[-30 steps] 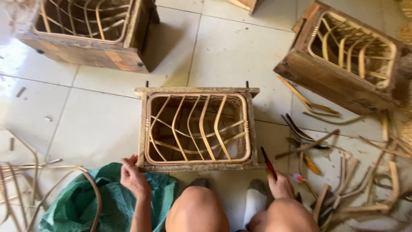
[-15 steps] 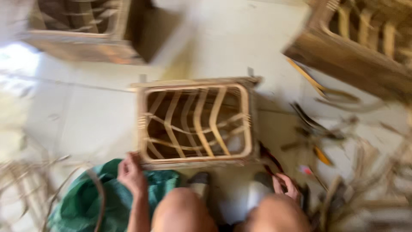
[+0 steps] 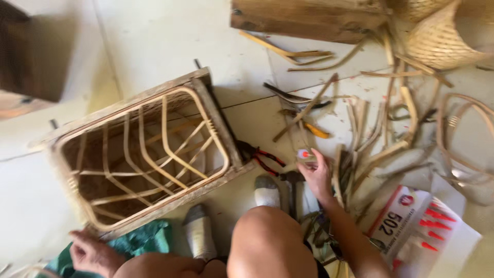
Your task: The person assembles a rectangular basket by inserting bamboo strips into a wooden mold. They use pliers to bend and secure the strips, a hammer to tap them into place, and a glue bottle to apply adhesive along the edges.
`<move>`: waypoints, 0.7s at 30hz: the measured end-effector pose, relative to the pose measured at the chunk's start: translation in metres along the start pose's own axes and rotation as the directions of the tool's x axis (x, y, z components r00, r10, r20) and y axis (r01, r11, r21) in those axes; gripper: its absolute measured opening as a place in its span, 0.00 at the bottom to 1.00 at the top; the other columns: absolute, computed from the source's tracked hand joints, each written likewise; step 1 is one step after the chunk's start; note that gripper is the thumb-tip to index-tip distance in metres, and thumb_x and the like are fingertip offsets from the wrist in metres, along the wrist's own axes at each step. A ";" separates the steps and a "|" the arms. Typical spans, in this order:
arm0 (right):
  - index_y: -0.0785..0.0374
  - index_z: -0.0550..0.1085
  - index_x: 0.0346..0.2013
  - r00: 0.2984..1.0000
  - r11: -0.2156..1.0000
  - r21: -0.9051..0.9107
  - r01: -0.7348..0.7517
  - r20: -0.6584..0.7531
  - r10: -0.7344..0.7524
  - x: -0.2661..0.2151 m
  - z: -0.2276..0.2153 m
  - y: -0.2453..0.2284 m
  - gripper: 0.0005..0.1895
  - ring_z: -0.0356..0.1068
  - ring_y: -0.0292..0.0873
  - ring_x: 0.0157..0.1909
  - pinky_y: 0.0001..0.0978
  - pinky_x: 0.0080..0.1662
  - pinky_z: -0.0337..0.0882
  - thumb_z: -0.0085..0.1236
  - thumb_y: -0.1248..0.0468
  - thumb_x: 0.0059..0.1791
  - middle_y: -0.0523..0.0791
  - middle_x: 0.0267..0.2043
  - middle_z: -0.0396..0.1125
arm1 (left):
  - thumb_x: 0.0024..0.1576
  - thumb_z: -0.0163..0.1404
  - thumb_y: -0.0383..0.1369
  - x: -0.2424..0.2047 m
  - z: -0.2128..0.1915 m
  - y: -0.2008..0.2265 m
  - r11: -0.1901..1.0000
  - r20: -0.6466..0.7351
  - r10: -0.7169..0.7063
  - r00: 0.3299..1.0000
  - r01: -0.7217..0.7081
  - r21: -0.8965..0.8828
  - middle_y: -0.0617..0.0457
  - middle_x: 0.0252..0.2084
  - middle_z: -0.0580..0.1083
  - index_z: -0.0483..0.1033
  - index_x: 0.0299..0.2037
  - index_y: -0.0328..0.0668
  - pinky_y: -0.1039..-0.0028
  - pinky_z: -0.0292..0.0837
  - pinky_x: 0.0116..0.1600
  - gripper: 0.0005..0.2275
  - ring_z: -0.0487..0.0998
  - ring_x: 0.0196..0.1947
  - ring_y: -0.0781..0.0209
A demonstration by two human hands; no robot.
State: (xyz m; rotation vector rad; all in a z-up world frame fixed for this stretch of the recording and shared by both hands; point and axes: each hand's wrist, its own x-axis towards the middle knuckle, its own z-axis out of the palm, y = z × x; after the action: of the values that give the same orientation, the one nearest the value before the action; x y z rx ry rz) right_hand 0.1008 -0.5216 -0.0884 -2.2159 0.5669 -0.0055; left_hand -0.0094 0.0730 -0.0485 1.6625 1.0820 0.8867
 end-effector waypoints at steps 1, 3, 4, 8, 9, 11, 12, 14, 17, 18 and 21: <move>0.67 0.70 0.59 0.995 0.995 0.033 0.099 -0.015 -0.099 0.010 0.011 0.008 0.29 0.72 0.38 0.42 0.32 0.44 0.74 0.67 0.69 0.44 0.48 0.47 0.69 | 0.77 0.51 0.38 -0.001 -0.003 -0.005 0.998 0.016 0.013 1.000 -0.012 -0.064 0.56 0.37 0.75 0.77 0.41 0.29 0.77 0.66 0.42 0.16 0.68 0.36 0.71; 0.67 0.73 0.57 0.952 0.946 0.110 0.305 -0.039 -0.303 0.024 0.023 0.019 0.21 0.71 0.36 0.46 0.30 0.49 0.73 0.61 0.69 0.49 0.45 0.49 0.73 | 0.76 0.51 0.36 0.003 -0.006 -0.008 0.996 0.050 0.003 0.999 0.001 -0.092 0.56 0.38 0.76 0.78 0.42 0.28 0.78 0.68 0.44 0.15 0.70 0.37 0.71; 0.67 0.74 0.55 0.962 0.954 0.119 0.274 -0.024 -0.273 0.026 0.023 0.026 0.17 0.70 0.35 0.46 0.28 0.50 0.72 0.61 0.68 0.51 0.44 0.47 0.73 | 0.75 0.51 0.36 0.009 -0.002 -0.007 0.998 0.066 -0.024 0.998 0.028 -0.058 0.56 0.39 0.76 0.79 0.43 0.28 0.78 0.69 0.45 0.14 0.71 0.38 0.71; 0.66 0.68 0.50 0.954 0.885 0.381 0.266 0.024 -0.298 0.044 0.009 -0.013 0.15 0.68 0.35 0.47 0.26 0.51 0.71 0.65 0.68 0.53 0.43 0.46 0.69 | 0.67 0.52 0.35 0.014 -0.012 0.019 0.994 0.068 -0.110 0.992 0.109 0.006 0.52 0.43 0.79 0.78 0.52 0.31 0.77 0.74 0.50 0.13 0.78 0.42 0.67; 0.66 0.66 0.52 0.925 0.882 0.322 0.343 0.050 -0.378 0.048 0.001 -0.040 0.16 0.69 0.35 0.48 0.26 0.51 0.71 0.63 0.67 0.55 0.43 0.47 0.69 | 0.66 0.53 0.35 0.021 -0.008 0.029 0.995 0.063 -0.080 0.995 0.076 0.069 0.50 0.45 0.80 0.79 0.53 0.30 0.75 0.74 0.53 0.14 0.79 0.45 0.65; 0.67 0.64 0.53 0.846 0.836 0.297 0.461 0.135 -0.515 0.056 -0.006 -0.110 0.16 0.71 0.34 0.50 0.26 0.53 0.73 0.62 0.66 0.57 0.44 0.49 0.70 | 0.65 0.53 0.35 0.042 0.003 0.051 0.993 0.126 -0.035 0.991 0.020 0.119 0.47 0.51 0.79 0.77 0.57 0.31 0.71 0.75 0.55 0.15 0.79 0.49 0.60; 0.68 0.65 0.51 0.799 0.803 0.331 0.496 0.189 -0.571 0.058 0.000 -0.150 0.15 0.72 0.34 0.50 0.26 0.55 0.74 0.62 0.66 0.56 0.45 0.52 0.71 | 0.64 0.53 0.35 0.053 0.010 0.061 0.995 0.190 -0.016 0.982 -0.004 0.104 0.45 0.54 0.77 0.75 0.60 0.32 0.69 0.75 0.56 0.17 0.79 0.52 0.58; 0.69 0.72 0.57 0.713 0.753 0.099 0.651 0.263 -0.650 0.061 0.017 -0.236 0.21 0.70 0.36 0.42 0.29 0.47 0.73 0.67 0.67 0.52 0.48 0.48 0.71 | 0.66 0.51 0.36 0.066 0.033 0.079 0.994 0.304 -0.027 0.952 -0.008 0.113 0.41 0.58 0.75 0.73 0.63 0.33 0.66 0.76 0.54 0.18 0.78 0.53 0.54; 0.67 0.76 0.55 0.430 0.506 0.133 0.852 0.370 -0.823 0.049 0.070 -0.349 0.21 0.73 0.42 0.48 0.34 0.50 0.74 0.70 0.66 0.48 0.49 0.49 0.74 | 0.62 0.51 0.35 0.063 0.057 0.092 0.969 0.394 -0.230 0.890 0.249 0.005 0.34 0.41 0.80 0.76 0.59 0.35 0.59 0.78 0.39 0.17 0.80 0.36 0.47; 0.67 0.76 0.54 0.268 0.345 0.143 0.928 0.391 -0.881 0.044 0.091 -0.382 0.22 0.74 0.45 0.49 0.37 0.51 0.74 0.71 0.66 0.46 0.50 0.50 0.74 | 0.63 0.51 0.36 0.059 0.061 0.093 0.986 0.348 -0.165 0.923 0.161 0.041 0.37 0.42 0.81 0.77 0.57 0.32 0.63 0.79 0.42 0.17 0.82 0.39 0.49; 0.66 0.77 0.53 0.012 0.133 0.208 0.969 0.498 -0.867 0.027 0.159 -0.449 0.24 0.75 0.48 0.49 0.39 0.51 0.74 0.72 0.64 0.44 0.50 0.48 0.75 | 0.63 0.49 0.36 0.050 0.063 0.091 0.979 0.278 -0.206 0.938 0.197 0.061 0.42 0.40 0.82 0.78 0.54 0.35 0.67 0.81 0.42 0.15 0.84 0.37 0.53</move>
State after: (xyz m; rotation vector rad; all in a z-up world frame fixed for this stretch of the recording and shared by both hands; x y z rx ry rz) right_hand 0.3329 -0.1669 0.1303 -2.1858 -1.4178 -0.0449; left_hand 0.0890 0.0842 0.0227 1.6121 1.0478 0.4833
